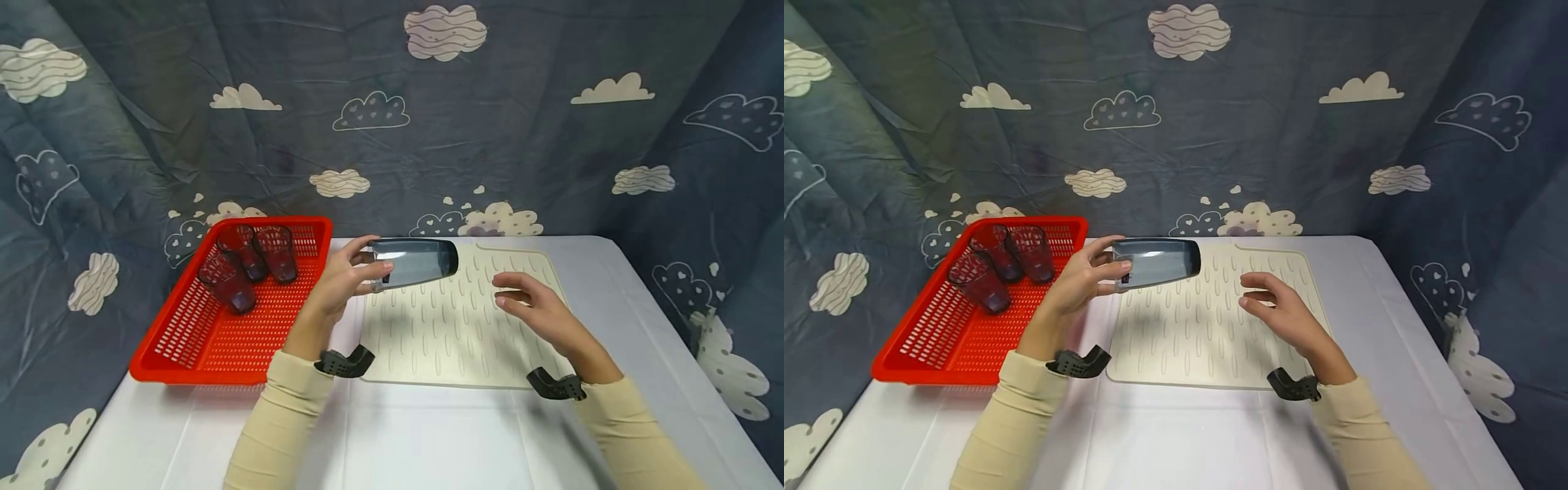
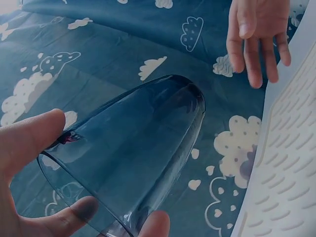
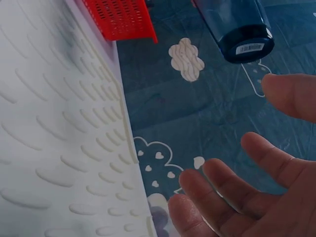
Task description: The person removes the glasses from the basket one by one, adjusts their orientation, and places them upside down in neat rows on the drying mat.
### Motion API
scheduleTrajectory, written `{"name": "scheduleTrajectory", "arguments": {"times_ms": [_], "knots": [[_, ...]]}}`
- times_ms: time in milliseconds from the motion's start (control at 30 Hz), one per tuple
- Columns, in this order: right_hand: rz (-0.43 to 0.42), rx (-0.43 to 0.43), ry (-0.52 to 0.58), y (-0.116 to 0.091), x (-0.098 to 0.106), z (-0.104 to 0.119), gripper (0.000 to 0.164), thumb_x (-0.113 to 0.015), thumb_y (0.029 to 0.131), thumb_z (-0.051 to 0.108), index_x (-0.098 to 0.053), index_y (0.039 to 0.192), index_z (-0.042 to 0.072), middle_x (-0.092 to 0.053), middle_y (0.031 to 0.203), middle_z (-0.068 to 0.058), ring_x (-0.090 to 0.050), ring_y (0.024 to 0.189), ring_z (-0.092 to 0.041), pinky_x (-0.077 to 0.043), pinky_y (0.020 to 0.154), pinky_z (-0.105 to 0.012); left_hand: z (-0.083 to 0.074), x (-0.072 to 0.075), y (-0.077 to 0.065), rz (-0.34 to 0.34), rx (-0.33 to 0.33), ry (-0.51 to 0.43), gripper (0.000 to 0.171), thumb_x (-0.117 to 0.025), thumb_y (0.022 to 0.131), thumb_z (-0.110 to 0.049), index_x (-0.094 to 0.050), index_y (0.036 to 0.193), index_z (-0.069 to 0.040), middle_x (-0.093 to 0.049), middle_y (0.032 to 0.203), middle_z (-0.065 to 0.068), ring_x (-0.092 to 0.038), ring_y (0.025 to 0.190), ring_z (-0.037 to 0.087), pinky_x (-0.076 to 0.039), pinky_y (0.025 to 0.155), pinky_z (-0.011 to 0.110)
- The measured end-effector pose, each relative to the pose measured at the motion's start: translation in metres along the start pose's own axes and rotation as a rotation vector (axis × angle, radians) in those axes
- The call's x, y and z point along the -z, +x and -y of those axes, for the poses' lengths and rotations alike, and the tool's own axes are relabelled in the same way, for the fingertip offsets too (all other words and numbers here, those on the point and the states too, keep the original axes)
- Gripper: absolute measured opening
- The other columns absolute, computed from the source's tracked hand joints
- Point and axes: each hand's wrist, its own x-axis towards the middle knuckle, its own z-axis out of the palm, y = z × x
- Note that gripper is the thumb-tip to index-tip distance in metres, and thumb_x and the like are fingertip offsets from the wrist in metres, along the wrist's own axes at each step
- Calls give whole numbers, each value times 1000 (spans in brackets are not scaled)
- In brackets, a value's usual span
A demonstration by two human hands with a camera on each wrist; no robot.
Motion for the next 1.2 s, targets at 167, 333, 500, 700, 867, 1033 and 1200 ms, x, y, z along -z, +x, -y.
{"name": "scheduleTrajectory", "arguments": {"times_ms": [167,333,500,700,867,1033,1200], "knots": [[-12,10,58,3,-5,3,49,-57,101,17,-42,144,1,-47,145,-22,-53,130,-37,-45,89,-9,8,-11,5,22,-15,-19,62,-72,86,-20,-49,144,-18,-60,112,8,-65,92,14,-54,76,31],[-21,39,155,6,-11,1,51,-56,102,19,-38,146,0,-46,145,-23,-58,119,-3,-47,90,-8,19,-21,9,59,-18,-36,64,-71,86,-20,-47,145,-16,-59,115,9,-61,92,15,-55,77,32],[-28,93,270,9,-18,0,51,-57,101,16,-37,145,1,-46,143,-14,-56,116,4,-48,92,-10,28,-25,11,97,-24,-84,60,-68,87,-19,-48,143,-12,-57,118,14,-63,94,19,-58,76,31],[-45,115,304,10,-23,0,53,-58,98,9,-36,145,0,-47,135,7,-55,115,5,-50,91,-12,32,-29,12,132,-23,-137,57,-66,88,-16,-49,142,-10,-57,122,16,-64,91,18,-59,76,31],[-29,108,329,11,-26,3,59,-61,96,8,-34,148,1,-45,141,-7,-55,115,2,-51,89,-15,34,-31,11,152,-19,-159,57,-65,88,-14,-48,141,-9,-56,121,15,-64,90,18,-59,74,30],[15,115,382,12,-31,5,68,-63,94,4,-29,153,5,-40,145,-12,-55,117,1,-52,87,-17,37,-33,10,180,-12,-172,57,-63,89,-15,-46,142,-7,-58,119,15,-64,89,16,-58,73,29],[20,134,431,14,-36,7,74,-67,91,0,-28,153,5,-39,145,-10,-53,120,1,-51,90,-14,38,-34,9,200,-22,-188,56,-62,89,-15,-46,142,-7,-60,118,15,-65,88,15,-59,72,29]]}}
